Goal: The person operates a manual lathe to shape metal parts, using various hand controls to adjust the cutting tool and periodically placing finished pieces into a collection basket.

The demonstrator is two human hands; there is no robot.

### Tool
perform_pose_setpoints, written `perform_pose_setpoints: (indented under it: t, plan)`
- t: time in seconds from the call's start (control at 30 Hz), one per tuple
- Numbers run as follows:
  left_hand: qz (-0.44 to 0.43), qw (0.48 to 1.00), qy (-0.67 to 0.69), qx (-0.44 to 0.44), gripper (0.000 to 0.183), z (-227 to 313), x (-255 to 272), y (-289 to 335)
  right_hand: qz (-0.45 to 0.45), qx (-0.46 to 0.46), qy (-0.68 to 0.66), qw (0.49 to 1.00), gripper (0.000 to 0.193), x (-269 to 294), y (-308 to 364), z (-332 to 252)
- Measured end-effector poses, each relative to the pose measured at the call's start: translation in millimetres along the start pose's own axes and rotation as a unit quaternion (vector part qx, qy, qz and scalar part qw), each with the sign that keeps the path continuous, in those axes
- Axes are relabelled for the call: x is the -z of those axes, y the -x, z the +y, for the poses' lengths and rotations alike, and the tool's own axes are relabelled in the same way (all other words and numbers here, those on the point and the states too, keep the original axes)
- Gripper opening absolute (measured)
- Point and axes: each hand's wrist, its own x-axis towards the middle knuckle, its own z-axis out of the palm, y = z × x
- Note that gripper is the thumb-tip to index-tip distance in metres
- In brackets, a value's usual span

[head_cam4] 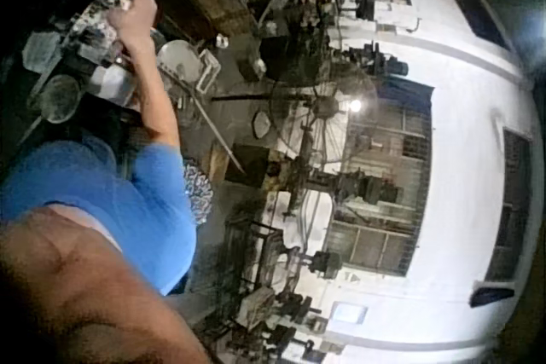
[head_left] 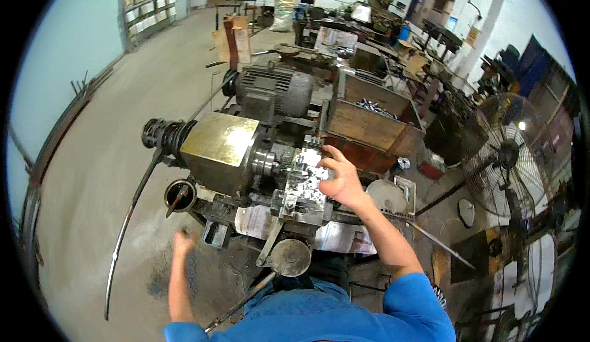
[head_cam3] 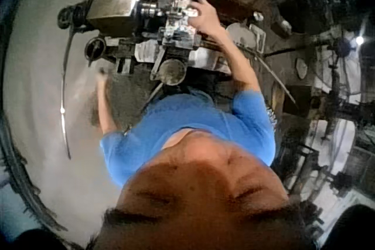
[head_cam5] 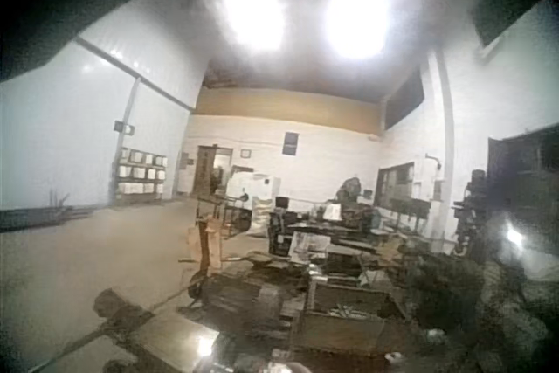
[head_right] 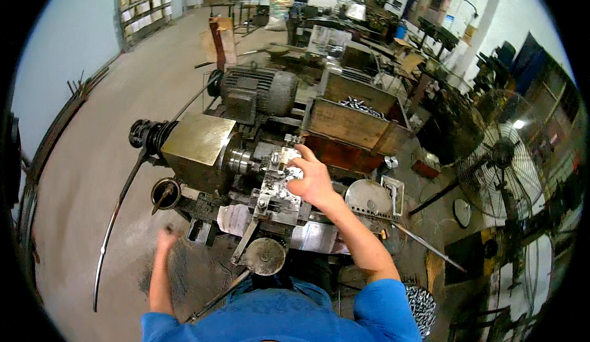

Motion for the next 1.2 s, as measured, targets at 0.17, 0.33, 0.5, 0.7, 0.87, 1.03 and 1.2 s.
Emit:
perform_pose_setpoints:
  t: [0.17, 0.33, 0.5, 0.7, 0.87, 1.03, 1.2]
  plan:
    - [-0.100, 0.948, -0.247, -0.172, 0.026, 16, -68, -1, -0.014, -0.139, 0.068, 0.988, 0.041, 69, 80, 44]
    - [-0.166, 0.845, -0.479, -0.174, 0.023, 47, -34, -28, 0.002, -0.358, 0.137, 0.924, 0.042, 117, 177, 110]
    - [-0.151, 0.943, -0.285, -0.082, 0.030, 23, -34, -20, -0.015, -0.450, 0.382, 0.807, 0.054, 170, 312, 188]
    - [-0.219, 0.960, -0.173, 0.031, 0.042, -14, -7, -1, -0.090, -0.553, 0.476, 0.678, 0.031, 174, 400, 225]
    - [-0.269, 0.950, -0.129, 0.089, 0.042, -41, 15, 37, -0.009, -0.525, 0.454, 0.720, 0.026, 126, 424, 141]
    - [-0.315, 0.934, -0.072, 0.153, 0.042, -67, 9, 56, -0.035, -0.626, 0.372, 0.684, 0.037, 85, 389, 54]
    - [-0.303, 0.948, -0.042, 0.092, 0.041, -44, -1, 45, -0.009, -0.628, 0.357, 0.691, 0.041, 66, 395, 42]
